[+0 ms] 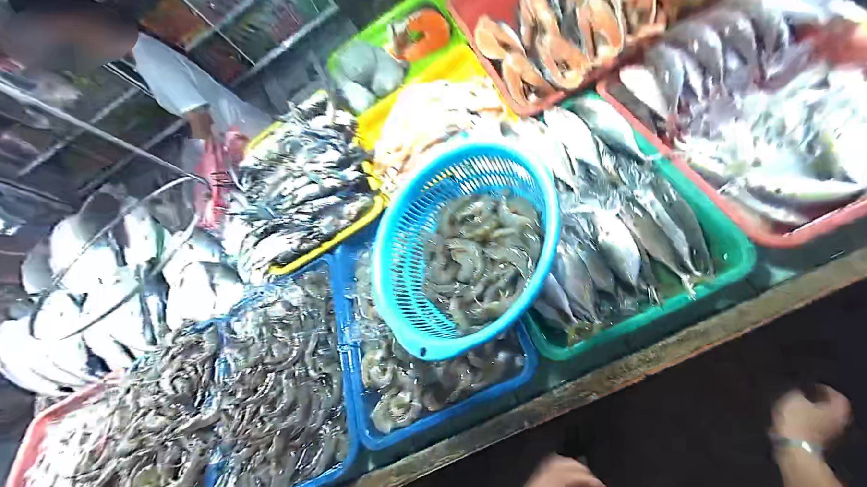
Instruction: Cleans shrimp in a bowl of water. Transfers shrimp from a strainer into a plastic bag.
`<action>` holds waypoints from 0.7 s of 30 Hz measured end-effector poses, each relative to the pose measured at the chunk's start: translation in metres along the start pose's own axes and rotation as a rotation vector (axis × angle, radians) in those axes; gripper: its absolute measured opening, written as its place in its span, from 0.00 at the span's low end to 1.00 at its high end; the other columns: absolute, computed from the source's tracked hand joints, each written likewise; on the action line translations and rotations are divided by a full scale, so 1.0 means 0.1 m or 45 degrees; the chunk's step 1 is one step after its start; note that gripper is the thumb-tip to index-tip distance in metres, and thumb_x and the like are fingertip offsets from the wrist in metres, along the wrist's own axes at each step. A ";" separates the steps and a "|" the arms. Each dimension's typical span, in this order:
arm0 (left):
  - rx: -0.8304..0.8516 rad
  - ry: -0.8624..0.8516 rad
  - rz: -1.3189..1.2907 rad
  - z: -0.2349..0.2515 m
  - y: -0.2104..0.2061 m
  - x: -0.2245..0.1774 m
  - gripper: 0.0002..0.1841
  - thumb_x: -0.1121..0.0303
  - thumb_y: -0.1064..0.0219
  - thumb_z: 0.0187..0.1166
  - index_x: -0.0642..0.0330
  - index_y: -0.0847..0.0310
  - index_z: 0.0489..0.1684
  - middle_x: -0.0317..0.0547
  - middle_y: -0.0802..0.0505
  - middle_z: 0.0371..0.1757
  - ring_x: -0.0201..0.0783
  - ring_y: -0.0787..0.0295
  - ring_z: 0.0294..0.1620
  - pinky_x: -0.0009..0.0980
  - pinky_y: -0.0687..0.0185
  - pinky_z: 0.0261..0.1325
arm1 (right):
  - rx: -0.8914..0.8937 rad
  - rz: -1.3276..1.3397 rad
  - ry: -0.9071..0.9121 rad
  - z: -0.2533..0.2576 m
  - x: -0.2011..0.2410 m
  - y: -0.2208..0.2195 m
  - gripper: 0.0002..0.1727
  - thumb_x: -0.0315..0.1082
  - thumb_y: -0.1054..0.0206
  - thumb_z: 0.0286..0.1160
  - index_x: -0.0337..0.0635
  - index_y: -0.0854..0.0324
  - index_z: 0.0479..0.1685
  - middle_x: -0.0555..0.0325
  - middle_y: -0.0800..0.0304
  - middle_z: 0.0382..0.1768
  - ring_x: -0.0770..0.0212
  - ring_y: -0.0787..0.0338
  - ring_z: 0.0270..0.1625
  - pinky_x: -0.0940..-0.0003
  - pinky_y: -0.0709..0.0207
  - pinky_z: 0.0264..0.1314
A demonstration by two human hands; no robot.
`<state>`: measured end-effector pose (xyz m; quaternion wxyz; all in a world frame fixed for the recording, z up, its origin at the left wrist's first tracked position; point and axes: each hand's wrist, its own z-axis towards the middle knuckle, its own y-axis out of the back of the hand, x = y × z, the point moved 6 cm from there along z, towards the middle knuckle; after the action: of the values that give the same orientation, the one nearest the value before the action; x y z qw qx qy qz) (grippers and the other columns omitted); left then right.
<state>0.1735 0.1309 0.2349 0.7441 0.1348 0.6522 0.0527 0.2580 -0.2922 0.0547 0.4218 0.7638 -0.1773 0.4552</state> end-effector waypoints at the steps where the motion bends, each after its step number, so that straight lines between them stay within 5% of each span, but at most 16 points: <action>1: -0.292 -0.147 0.150 0.21 0.51 -0.29 0.06 0.69 0.31 0.74 0.54 0.12 0.43 0.38 0.06 0.45 0.33 0.09 0.51 0.35 0.11 0.58 | -0.090 0.004 0.144 -0.06 0.42 0.30 0.27 0.29 0.38 0.81 0.21 0.33 0.76 0.28 0.21 0.70 0.46 0.16 0.71 0.57 0.24 0.77; 3: -0.767 -0.188 0.393 0.67 1.51 -0.61 0.17 0.67 0.33 0.76 0.67 0.23 0.59 0.50 0.11 0.53 0.37 0.12 0.54 0.34 0.12 0.58 | -0.059 0.111 0.495 -0.46 1.58 0.51 0.24 0.28 0.36 0.79 0.18 0.29 0.67 0.27 0.17 0.62 0.49 0.12 0.61 0.57 0.16 0.67; 5: -0.866 0.105 0.404 1.23 2.26 -0.59 0.36 0.65 0.32 0.78 0.79 0.41 0.81 0.70 0.21 0.72 0.50 0.19 0.68 0.43 0.19 0.68 | 0.234 0.205 0.632 -1.11 2.78 0.17 0.21 0.32 0.36 0.81 0.24 0.24 0.66 0.37 0.12 0.56 0.57 0.08 0.50 0.59 0.11 0.54; 7: -0.809 0.444 0.166 1.69 2.59 -0.32 0.39 0.60 0.34 0.83 0.69 0.47 0.90 0.65 0.25 0.79 0.49 0.22 0.72 0.46 0.22 0.70 | 0.686 0.207 0.585 -1.64 3.49 -0.51 0.25 0.41 0.38 0.88 0.35 0.27 0.76 0.39 0.12 0.60 0.50 0.07 0.48 0.50 0.10 0.50; 8: -0.775 0.531 0.027 1.87 2.64 -0.21 0.35 0.61 0.34 0.84 0.64 0.42 0.89 0.60 0.20 0.76 0.45 0.18 0.68 0.46 0.19 0.66 | 0.869 0.179 0.528 -1.84 3.68 -0.88 0.30 0.50 0.37 0.86 0.44 0.30 0.81 0.40 0.13 0.64 0.47 0.06 0.48 0.46 0.09 0.48; 10: -0.727 0.515 -0.077 2.09 2.62 -0.23 0.29 0.70 0.34 0.79 0.60 0.30 0.82 0.56 0.13 0.68 0.41 0.10 0.60 0.43 0.12 0.60 | 1.037 0.115 0.447 -2.14 3.95 -1.43 0.35 0.56 0.31 0.79 0.45 0.28 0.79 0.38 0.12 0.59 0.42 0.08 0.48 0.40 0.13 0.48; 12: -0.731 0.417 -0.022 2.04 2.55 -0.54 0.33 0.77 0.32 0.70 0.62 0.29 0.81 0.57 0.14 0.69 0.42 0.11 0.61 0.44 0.13 0.61 | 1.033 0.047 0.404 -2.20 4.10 -1.54 0.29 0.44 0.27 0.74 0.38 0.22 0.72 0.35 0.11 0.57 0.38 0.09 0.55 0.34 0.16 0.57; 13: -0.722 0.329 0.038 2.00 2.54 -0.77 0.34 0.77 0.31 0.67 0.63 0.29 0.81 0.57 0.14 0.68 0.41 0.12 0.61 0.42 0.14 0.62 | 1.020 0.054 0.398 -2.16 4.12 -1.48 0.26 0.40 0.27 0.72 0.37 0.21 0.68 0.36 0.10 0.52 0.41 0.08 0.51 0.37 0.15 0.53; 16: -0.655 0.062 0.112 1.84 2.31 -1.48 0.37 0.72 0.27 0.62 0.67 0.29 0.79 0.53 0.12 0.65 0.32 0.11 0.56 0.32 0.12 0.56 | 1.075 0.219 0.323 -2.00 3.97 -0.93 0.23 0.31 0.28 0.72 0.35 0.21 0.67 0.42 0.09 0.48 0.51 0.08 0.48 0.48 0.12 0.53; 21: -0.518 0.033 0.035 1.88 1.33 -2.02 0.35 0.70 0.29 0.61 0.66 0.27 0.77 0.46 0.08 0.56 0.28 0.09 0.48 0.29 0.10 0.47 | 0.846 0.306 0.438 -1.37 3.78 0.25 0.18 0.31 0.28 0.68 0.32 0.16 0.56 0.48 0.08 0.39 0.58 0.08 0.42 0.55 0.13 0.51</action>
<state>0.3422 0.1825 0.4851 0.7469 -0.0103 0.6356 0.1952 0.3643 -0.1534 0.4178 0.1188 0.7452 -0.0350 0.6553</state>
